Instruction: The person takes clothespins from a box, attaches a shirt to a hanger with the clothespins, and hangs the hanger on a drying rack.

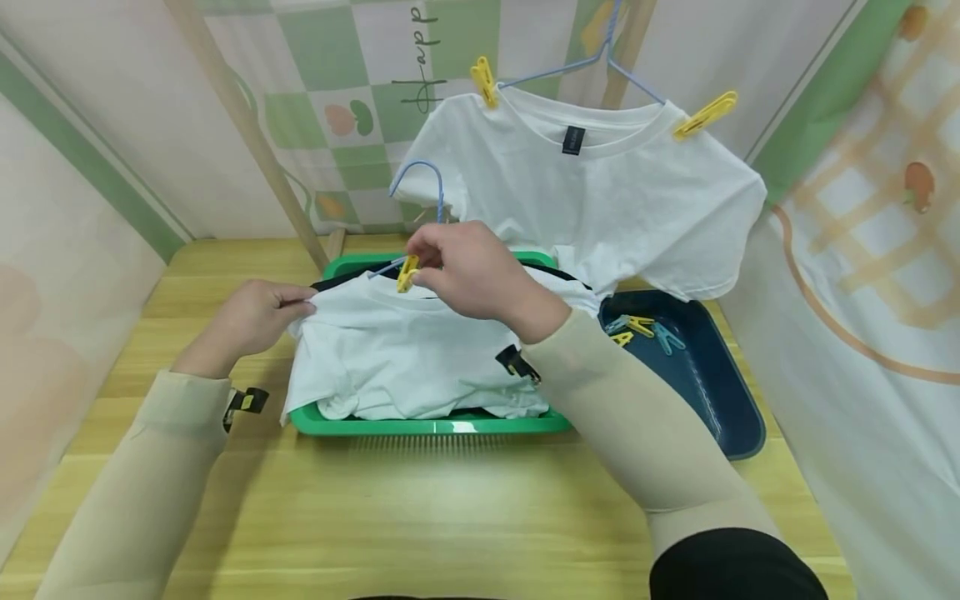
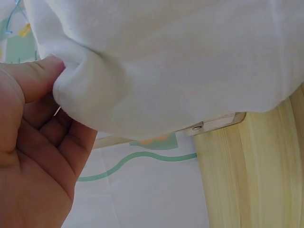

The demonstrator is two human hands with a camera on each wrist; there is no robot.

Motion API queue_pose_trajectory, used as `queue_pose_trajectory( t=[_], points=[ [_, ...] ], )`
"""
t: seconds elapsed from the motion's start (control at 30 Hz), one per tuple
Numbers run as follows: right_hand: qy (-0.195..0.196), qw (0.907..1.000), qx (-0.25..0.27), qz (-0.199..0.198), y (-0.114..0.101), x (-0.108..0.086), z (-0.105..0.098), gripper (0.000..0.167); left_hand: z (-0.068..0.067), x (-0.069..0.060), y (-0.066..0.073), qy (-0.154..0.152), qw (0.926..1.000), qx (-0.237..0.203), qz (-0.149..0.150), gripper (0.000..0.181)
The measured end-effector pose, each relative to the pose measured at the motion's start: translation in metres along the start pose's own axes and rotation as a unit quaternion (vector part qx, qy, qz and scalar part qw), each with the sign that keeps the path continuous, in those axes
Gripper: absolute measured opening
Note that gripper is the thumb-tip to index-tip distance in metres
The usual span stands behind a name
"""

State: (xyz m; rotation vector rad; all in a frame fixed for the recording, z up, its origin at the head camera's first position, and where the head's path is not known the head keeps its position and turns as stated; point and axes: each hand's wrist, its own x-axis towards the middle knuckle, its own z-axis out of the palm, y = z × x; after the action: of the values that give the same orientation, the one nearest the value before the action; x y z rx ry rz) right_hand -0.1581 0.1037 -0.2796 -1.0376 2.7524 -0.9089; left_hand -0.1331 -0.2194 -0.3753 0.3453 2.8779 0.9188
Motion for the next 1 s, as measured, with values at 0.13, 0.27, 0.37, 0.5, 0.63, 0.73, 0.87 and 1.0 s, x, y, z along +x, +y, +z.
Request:
queue_pose_trajectory(
  t=[0.13,0.27,0.37,0.5,0.63,0.73,0.87,1.0],
  points=[
    [0.000,0.9998,0.004,0.019,-0.005,0.018,0.009,0.021,0.000,0.000,-0.001,0.004,1.0000,0.002,0.004,0.028],
    [0.003,0.9992,0.011,0.038,-0.010,0.035,0.022,0.019,0.000,-0.001,-0.001,0.007,1.0000,0.005,0.005,0.027],
    [0.003,0.9991,0.005,0.042,-0.014,0.046,0.032,0.019,0.000,-0.001,-0.001,0.010,0.9999,0.007,0.005,0.027],
    [0.002,0.9993,-0.025,0.030,-0.018,0.056,0.041,0.016,0.001,-0.002,-0.001,0.015,0.9998,0.010,0.009,0.025],
    [0.001,0.9984,-0.055,0.017,-0.020,0.062,0.047,0.013,0.003,-0.001,-0.001,0.023,0.9995,0.013,0.018,0.024],
    [-0.003,0.9972,-0.074,0.014,-0.021,0.064,0.049,0.012,0.004,0.000,0.000,0.028,0.9992,0.013,0.027,0.024],
    [-0.004,0.9949,-0.101,0.003,-0.024,0.067,0.050,0.011,0.005,0.001,0.001,0.033,0.9989,0.011,0.031,0.023],
    [-0.014,0.9922,-0.124,-0.003,-0.027,0.072,0.053,0.014,0.005,0.001,-0.001,0.035,0.9989,0.007,0.029,0.022]
  ],
)
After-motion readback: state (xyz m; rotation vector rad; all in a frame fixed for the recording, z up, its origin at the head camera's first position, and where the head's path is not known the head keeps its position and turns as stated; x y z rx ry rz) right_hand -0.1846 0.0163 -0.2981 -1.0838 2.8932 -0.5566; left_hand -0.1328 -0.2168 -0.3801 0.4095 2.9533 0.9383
